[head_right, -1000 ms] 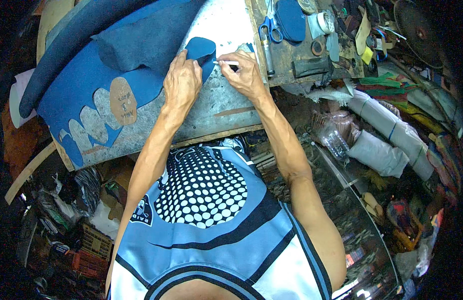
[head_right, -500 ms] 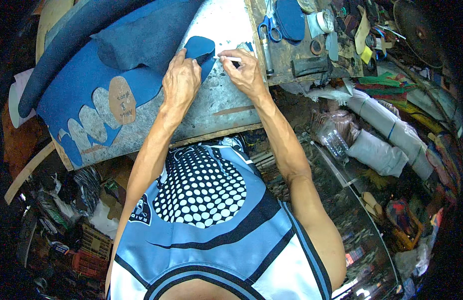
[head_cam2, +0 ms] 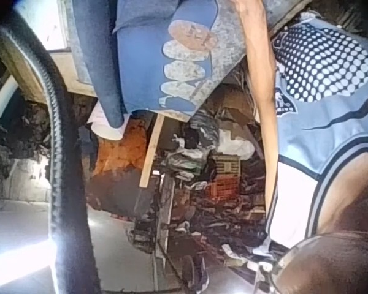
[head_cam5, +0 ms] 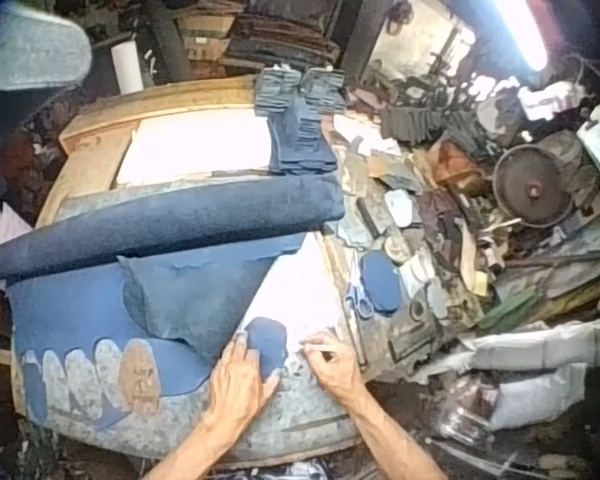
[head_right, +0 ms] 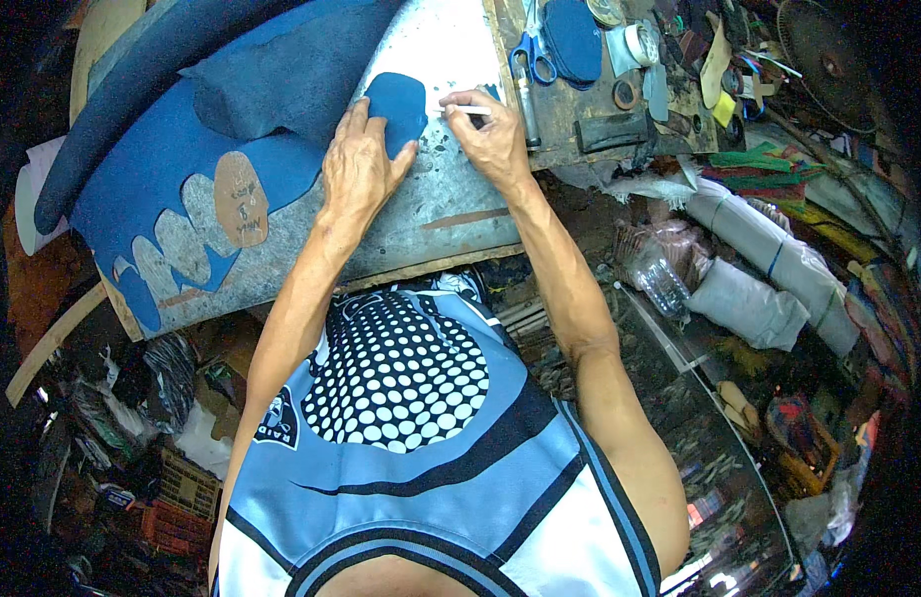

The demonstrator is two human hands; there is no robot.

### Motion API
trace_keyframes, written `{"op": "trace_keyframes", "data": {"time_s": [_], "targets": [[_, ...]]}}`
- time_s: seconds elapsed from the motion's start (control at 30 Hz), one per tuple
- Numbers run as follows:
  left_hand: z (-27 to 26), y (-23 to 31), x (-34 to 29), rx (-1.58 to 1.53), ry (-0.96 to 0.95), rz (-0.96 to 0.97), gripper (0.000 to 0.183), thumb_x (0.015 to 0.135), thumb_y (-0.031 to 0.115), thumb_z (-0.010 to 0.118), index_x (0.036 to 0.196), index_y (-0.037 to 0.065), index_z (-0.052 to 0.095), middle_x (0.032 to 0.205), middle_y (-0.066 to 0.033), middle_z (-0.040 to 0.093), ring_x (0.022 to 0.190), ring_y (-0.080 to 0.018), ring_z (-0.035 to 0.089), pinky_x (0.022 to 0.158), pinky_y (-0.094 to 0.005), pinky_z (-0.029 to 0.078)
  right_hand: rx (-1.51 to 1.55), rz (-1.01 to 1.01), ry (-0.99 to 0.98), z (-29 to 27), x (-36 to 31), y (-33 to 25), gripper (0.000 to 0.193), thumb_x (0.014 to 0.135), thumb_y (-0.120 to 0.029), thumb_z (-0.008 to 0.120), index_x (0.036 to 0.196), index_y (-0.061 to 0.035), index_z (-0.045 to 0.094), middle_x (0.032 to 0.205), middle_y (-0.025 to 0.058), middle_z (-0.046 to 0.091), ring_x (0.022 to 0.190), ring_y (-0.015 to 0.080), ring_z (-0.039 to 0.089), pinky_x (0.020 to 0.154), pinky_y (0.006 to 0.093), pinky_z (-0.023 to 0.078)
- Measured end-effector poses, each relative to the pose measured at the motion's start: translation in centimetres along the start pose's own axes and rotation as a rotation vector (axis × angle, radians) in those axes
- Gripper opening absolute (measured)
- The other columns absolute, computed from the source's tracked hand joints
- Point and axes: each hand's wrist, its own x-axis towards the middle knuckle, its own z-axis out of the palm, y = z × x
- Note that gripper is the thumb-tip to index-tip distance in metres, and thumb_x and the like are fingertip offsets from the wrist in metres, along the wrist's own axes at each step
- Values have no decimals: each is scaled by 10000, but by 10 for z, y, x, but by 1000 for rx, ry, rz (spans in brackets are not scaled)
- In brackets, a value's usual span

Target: Tracing and cutting out shoe components from a large sheet of blue material using a pattern stencil.

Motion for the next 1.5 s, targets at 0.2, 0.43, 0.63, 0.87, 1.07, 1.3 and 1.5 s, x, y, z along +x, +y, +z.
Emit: {"op": "trace_keyframes", "data": {"time_s": [0.2,0.43,0.63,0.87,1.07,1.3,1.5], "targets": [[2,1,-2,29,-18,8,490,729,240,832,1032,-82,621,1349,-352,508,1246,-473,526,1022,-478,479,-232,-145,-10,2,2,0,151,898,-120,650,981,-29,739,911,93,699,746,168,656,561,276,548],[5,0,-1,34,11,19,480,722,250,835,997,-79,619,1333,-361,517,1235,-472,537,1023,-475,479,-344,-272,-7,5,2,-5,161,901,-142,657,980,-32,743,884,96,707,776,164,641,569,289,526],[3,3,-1,34,-1,6,474,727,246,831,996,-85,623,1330,-362,519,1231,-474,540,1019,-477,481,-63,-10,-29,2,-3,3,158,893,-136,664,982,-34,747,866,98,716,778,197,640,599,308,510],[1,2,0,38,-16,-5,479,739,259,823,1000,-92,628,1338,-364,517,1252,-473,529,1027,-474,477,-396,-346,-5,4,0,-4,148,919,-119,630,948,-8,722,838,71,700,744,121,610,598,258,473],[-1,0,1,41,-42,12,516,766,304,814,1046,-90,630,1361,-367,496,1243,-475,531,1021,-476,475,227,-21,173,-9,-8,-23,221,988,-191,559,945,-19,691,774,24,651,683,89,577,602,243,465],[0,-10,3,-188,69,-7,424,871,134,686,1230,-62,576,1339,-327,516,1193,-471,542,973,-474,491,-113,244,-63,33,-55,-27,416,999,-195,461,1306,69,556,1133,217,688,1071,290,656,943,375,503],[-4,-4,18,-571,35,-241,480,897,80,617,1342,-68,515,1353,-297,531,1232,-400,553,1048,-417,437,331,462,84,51,-70,-37,496,1008,-166,455,1442,67,401,1367,228,558,861,163,510,744,292,430]]}}
